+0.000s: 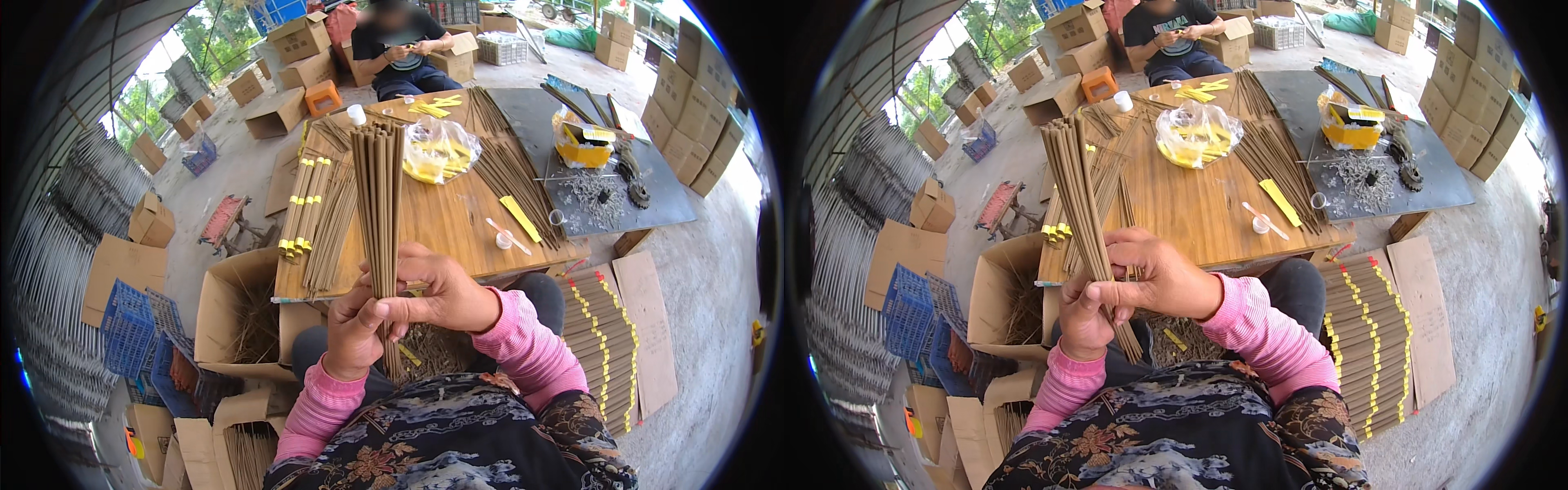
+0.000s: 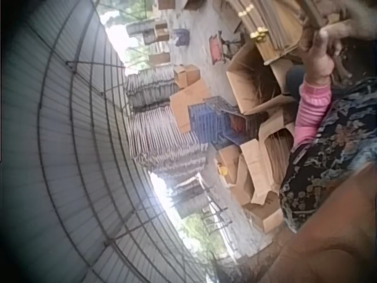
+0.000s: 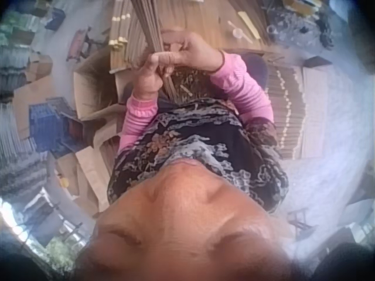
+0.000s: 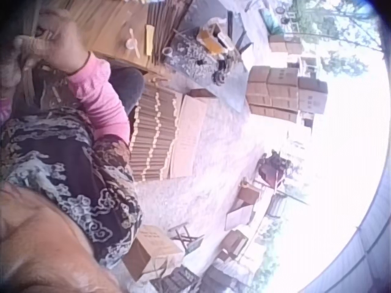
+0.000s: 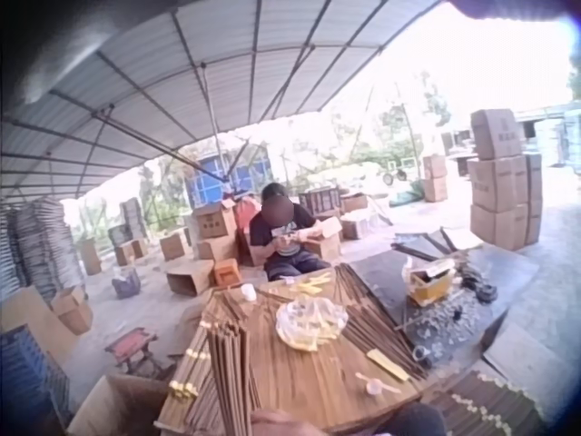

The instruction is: The person gathers thin sticks, aligns them into bundles, and secures them with yellow tape. They repeatedly pick up sticks, arrange them, and wrap tape around the bundles while seated at a wooden table.

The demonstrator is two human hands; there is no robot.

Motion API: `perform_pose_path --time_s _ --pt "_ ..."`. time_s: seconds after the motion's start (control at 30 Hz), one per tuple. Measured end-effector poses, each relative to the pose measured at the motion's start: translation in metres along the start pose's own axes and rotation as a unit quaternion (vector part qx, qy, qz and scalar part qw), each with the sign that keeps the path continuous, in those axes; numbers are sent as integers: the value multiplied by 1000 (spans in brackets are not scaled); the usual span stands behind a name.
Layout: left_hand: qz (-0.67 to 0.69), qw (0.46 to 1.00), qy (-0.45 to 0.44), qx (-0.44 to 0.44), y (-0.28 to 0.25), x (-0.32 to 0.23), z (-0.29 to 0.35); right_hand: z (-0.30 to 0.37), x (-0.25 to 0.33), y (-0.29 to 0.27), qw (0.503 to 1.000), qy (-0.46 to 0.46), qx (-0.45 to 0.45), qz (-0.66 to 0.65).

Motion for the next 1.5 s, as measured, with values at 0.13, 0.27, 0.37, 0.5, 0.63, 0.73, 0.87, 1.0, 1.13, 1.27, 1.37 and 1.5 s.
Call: perform_pose_path --time_s 0.13,0.27,0.37,0.5,0.63,0.73,0.87,1.0,1.13,1.27,1.37,1.5 --pt "29 999 -16 15 1 4 1 -1 -2 0 996 -49 17 78" --pt "50 998 -20 39 3 6 2 -3 6 0 988 -112 37 98" --pt "74 995 -27 63 5 7 2 -3 0 0 991 -108 40 71" --pt "94 991 -42 91 5 10 3 -3 -2 0 989 -118 50 72" --pt "110 988 -55 96 4 13 4 -5 0 -1 990 -114 68 54" --pt "122 986 -53 97 3 13 2 -7 0 -1 987 -137 65 57" --pt "145 981 -53 117 5 11 0 -6 -10 -6 988 -137 44 57" --pt "136 985 -52 93 4 6 -1 -6 -1 -7 995 -84 54 17" --pt "111 992 -42 30 -4 7 -2 -9 2 -1 993 -91 53 54" --pt "94 994 -23 59 -6 2 -2 -12 -10 1 992 -97 73 40" --pt "92 995 3 45 -3 -9 -9 -8 -25 -4 995 -34 27 -94" --pt "66 993 93 15 -17 -27 -20 -2 -47 23 950 71 70 -297"
Point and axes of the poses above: each hand's wrist, its own z-axis away from the middle knuckle, its own y-axis out of the palm, x = y × z, the point moved 10 cm from there along -z, towards the middle knuckle, and after that the axes turned 3 degrees about z, right-handed, at the moved point
